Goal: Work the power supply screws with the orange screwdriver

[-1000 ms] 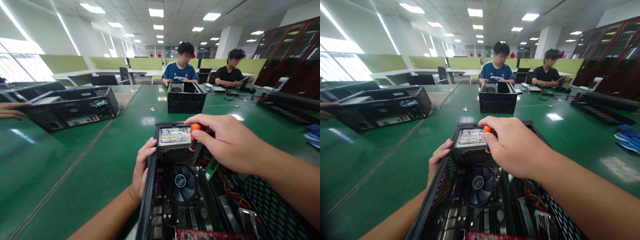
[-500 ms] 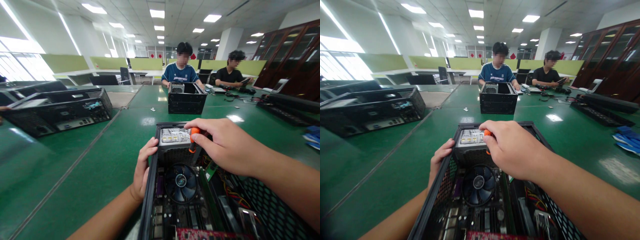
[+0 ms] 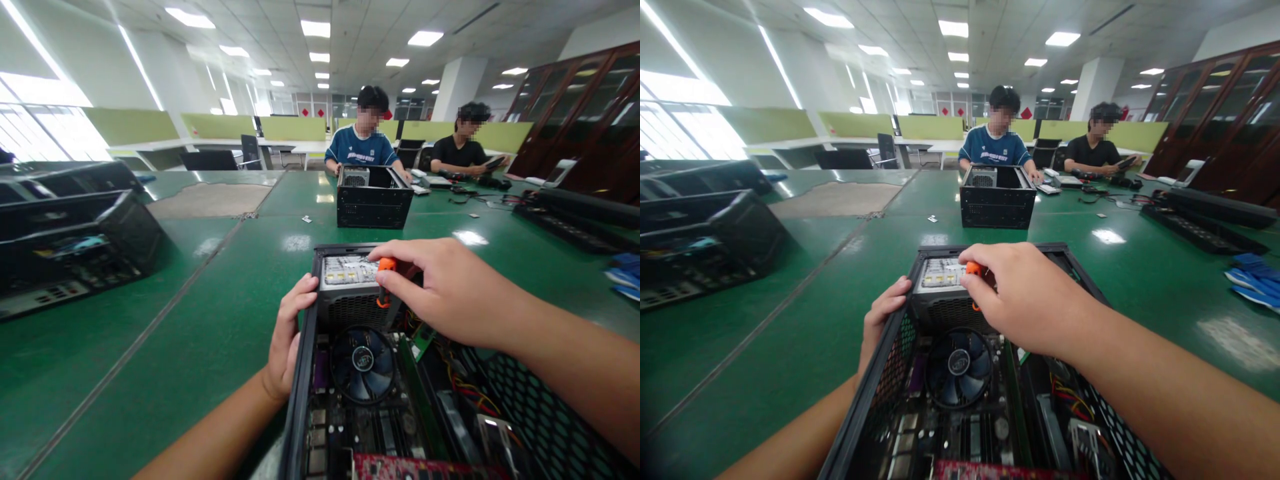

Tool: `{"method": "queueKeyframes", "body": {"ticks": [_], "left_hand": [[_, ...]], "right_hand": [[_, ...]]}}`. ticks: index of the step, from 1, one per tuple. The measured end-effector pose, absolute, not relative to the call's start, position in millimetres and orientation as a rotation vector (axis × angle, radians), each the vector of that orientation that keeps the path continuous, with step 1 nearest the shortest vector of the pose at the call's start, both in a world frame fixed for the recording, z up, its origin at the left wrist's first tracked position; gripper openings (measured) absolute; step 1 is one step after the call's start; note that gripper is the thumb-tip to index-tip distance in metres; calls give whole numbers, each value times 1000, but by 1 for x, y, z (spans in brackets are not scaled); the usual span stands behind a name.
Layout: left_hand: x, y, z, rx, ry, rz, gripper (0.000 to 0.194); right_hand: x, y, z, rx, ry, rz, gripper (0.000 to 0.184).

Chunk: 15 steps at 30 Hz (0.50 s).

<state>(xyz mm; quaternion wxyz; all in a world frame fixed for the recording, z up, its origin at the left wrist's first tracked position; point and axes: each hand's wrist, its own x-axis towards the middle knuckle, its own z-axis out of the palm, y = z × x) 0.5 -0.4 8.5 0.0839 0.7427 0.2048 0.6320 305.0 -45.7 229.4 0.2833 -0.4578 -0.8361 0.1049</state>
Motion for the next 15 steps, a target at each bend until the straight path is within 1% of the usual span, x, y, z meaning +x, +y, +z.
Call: {"method": "queueKeyframes", "body": {"ticks": [2, 4, 8, 11, 13, 15], "left_hand": [[1, -1, 9, 2220, 606, 1887, 49], [1, -1, 9, 2219, 605, 1892, 48], [2, -1, 10, 2220, 607, 1900, 48], [3, -1, 12, 2234, 606, 1901, 49], [3, -1, 13, 2240, 601, 1898, 49], [3, -1, 13, 2247, 590, 1892, 50]], "right_hand": [[305, -46, 230, -1246, -2235, 289, 17], [305, -46, 229, -1256, -2239, 287, 17], [306, -44, 226, -1238, -2244, 289, 40], [307, -42, 224, -1249, -2226, 329, 47], [307, -42, 224, -1265, -2200, 373, 44], [308, -42, 224, -1282, -2173, 425, 33]]}}
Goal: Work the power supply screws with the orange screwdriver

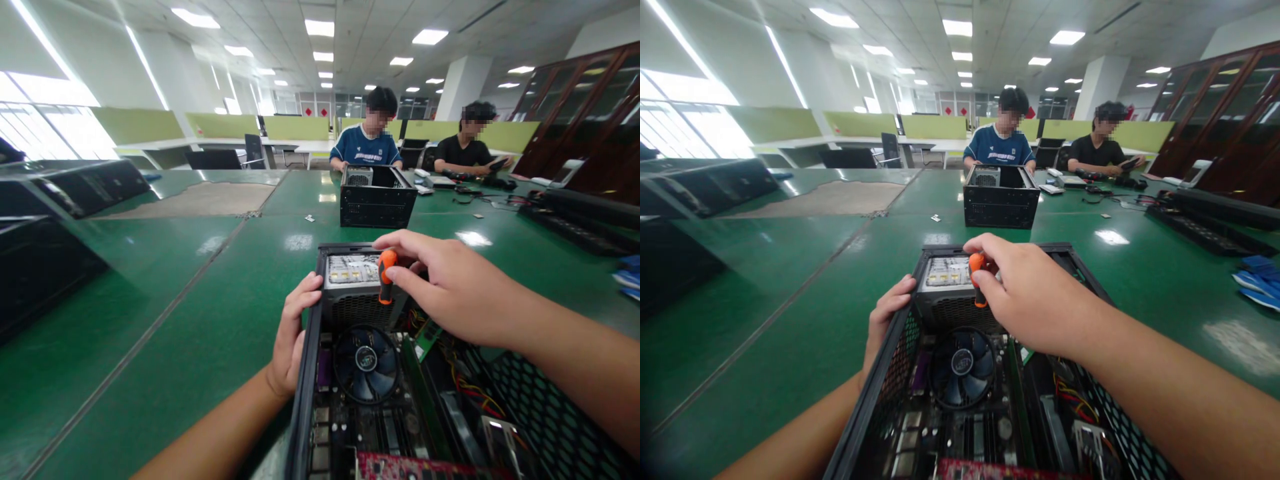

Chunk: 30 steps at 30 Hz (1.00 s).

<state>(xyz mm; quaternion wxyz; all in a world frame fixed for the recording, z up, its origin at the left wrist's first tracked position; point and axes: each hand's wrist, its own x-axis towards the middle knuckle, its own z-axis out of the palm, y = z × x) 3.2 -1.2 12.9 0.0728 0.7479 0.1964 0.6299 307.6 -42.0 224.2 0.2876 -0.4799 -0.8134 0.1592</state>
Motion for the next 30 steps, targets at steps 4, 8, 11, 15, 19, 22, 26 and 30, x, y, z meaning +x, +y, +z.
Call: {"method": "queueKeyframes", "body": {"ticks": [4, 8, 11, 15, 19, 22, 26, 30], "left_hand": [[2, -1, 12, 2255, 577, 1893, 52], [1, -1, 9, 2235, 586, 1889, 52], [1, -1, 8, 2228, 586, 1893, 53], [3, -2, 11, 2246, 564, 1891, 54], [3, -3, 14, 2260, 567, 1895, 54], [2, -3, 11, 2229, 586, 1887, 53], [1, -3, 7, 2202, 584, 1884, 53], [2, -3, 8, 2225, 574, 1887, 53]], "right_hand": [[304, -46, 225, -1150, -2125, 428, 17], [292, -53, 220, -918, -2124, 448, 25], [283, -55, 212, -802, -2168, 472, 29], [278, -51, 205, -788, -2174, 491, 33], [278, -48, 204, -852, -2182, 536, 34], [276, -48, 203, -866, -2181, 573, 31], [275, -50, 203, -868, -2191, 586, 30], [276, -50, 204, -877, -2182, 572, 31]]}}
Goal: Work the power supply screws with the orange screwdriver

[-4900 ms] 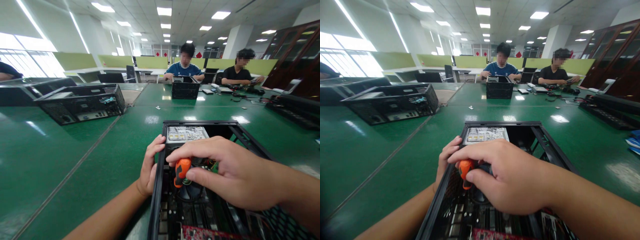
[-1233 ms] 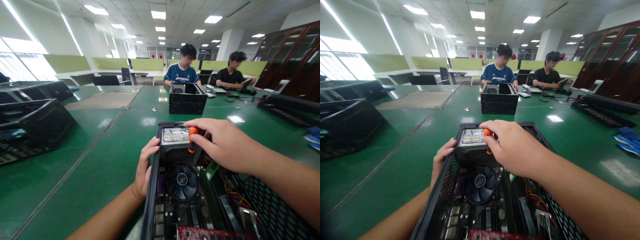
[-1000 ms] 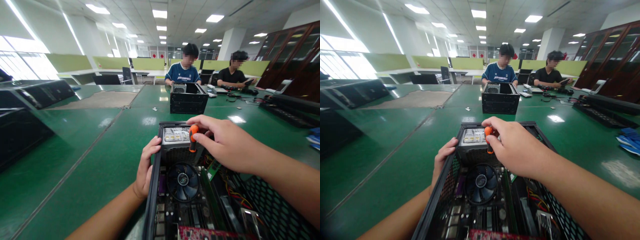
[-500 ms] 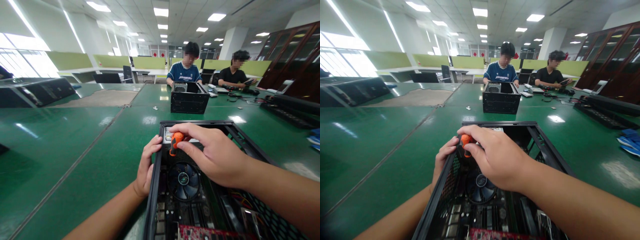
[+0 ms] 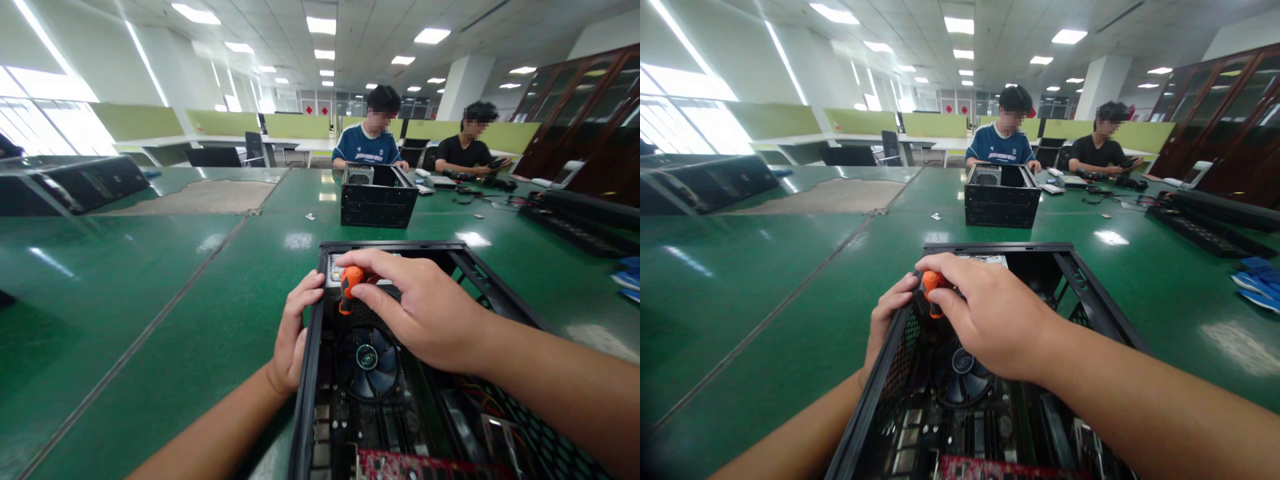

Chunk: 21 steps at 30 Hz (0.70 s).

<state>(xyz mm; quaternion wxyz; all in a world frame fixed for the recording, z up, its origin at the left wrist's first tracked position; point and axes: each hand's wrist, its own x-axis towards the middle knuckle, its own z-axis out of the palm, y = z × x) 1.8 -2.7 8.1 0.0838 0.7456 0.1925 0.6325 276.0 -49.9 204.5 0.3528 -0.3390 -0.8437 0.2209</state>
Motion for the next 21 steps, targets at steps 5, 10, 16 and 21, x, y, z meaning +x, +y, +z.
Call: {"method": "queueKeyframes", "body": {"ticks": [5, 10, 16, 21], "left_hand": [[2, -2, 9, 2233, 583, 1890, 54], [2, -3, 9, 2233, 611, 1880, 53], [4, -3, 14, 2259, 575, 1886, 52], [5, -3, 14, 2255, 542, 1884, 53]], "right_hand": [[276, -48, 203, -869, -2179, 560, 32], [271, -49, 203, -904, -2107, 595, 22], [269, -45, 202, -997, -1998, 620, 9], [274, -41, 194, -826, -2122, 528, 36]]}}
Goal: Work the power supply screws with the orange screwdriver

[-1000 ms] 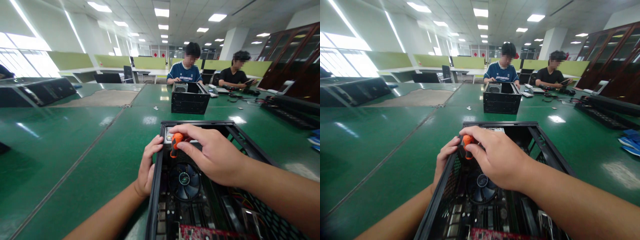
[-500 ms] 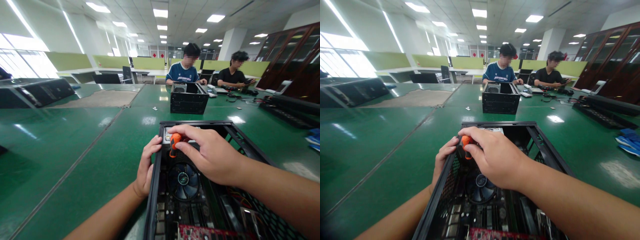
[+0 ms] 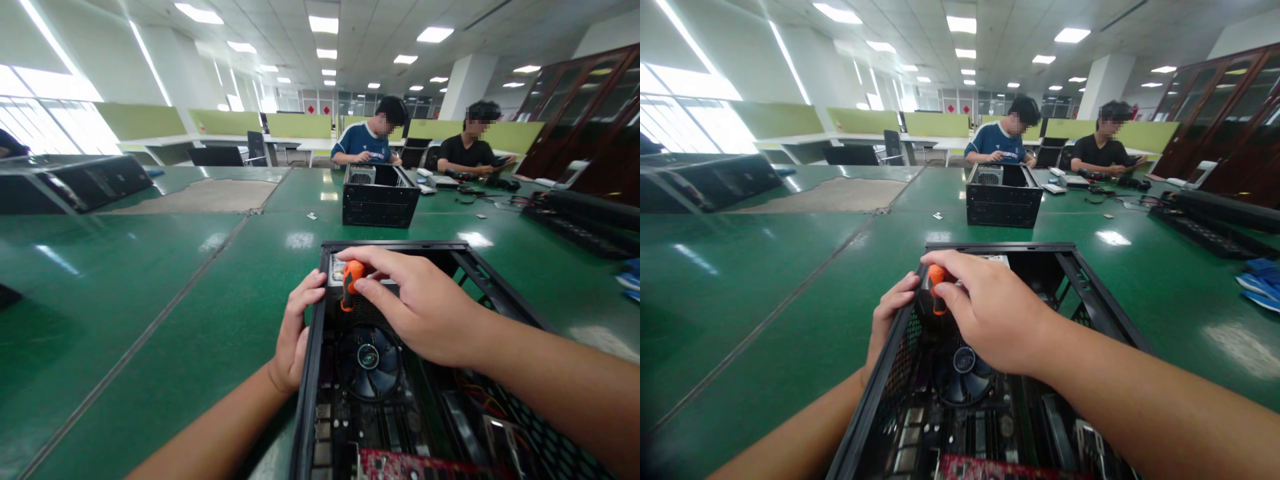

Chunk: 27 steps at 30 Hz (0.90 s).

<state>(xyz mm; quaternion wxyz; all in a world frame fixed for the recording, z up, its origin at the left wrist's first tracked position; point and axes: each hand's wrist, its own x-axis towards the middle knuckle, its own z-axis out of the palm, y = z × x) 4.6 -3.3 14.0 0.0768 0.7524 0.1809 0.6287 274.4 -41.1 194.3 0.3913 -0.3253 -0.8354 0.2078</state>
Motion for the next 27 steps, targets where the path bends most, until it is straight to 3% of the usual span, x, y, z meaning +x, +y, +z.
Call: {"method": "queueKeyframes", "body": {"ticks": [3, 8, 27], "left_hand": [[4, -3, 13, 2236, 555, 1880, 55], [3, -2, 6, 2187, 537, 1884, 55], [0, -1, -1, 2195, 543, 1873, 64]], "right_hand": [[275, -47, 198, -758, -2100, 553, 47], [272, -60, 213, -609, -2195, 712, 35], [273, -60, 212, -554, -2286, 667, 26]]}}
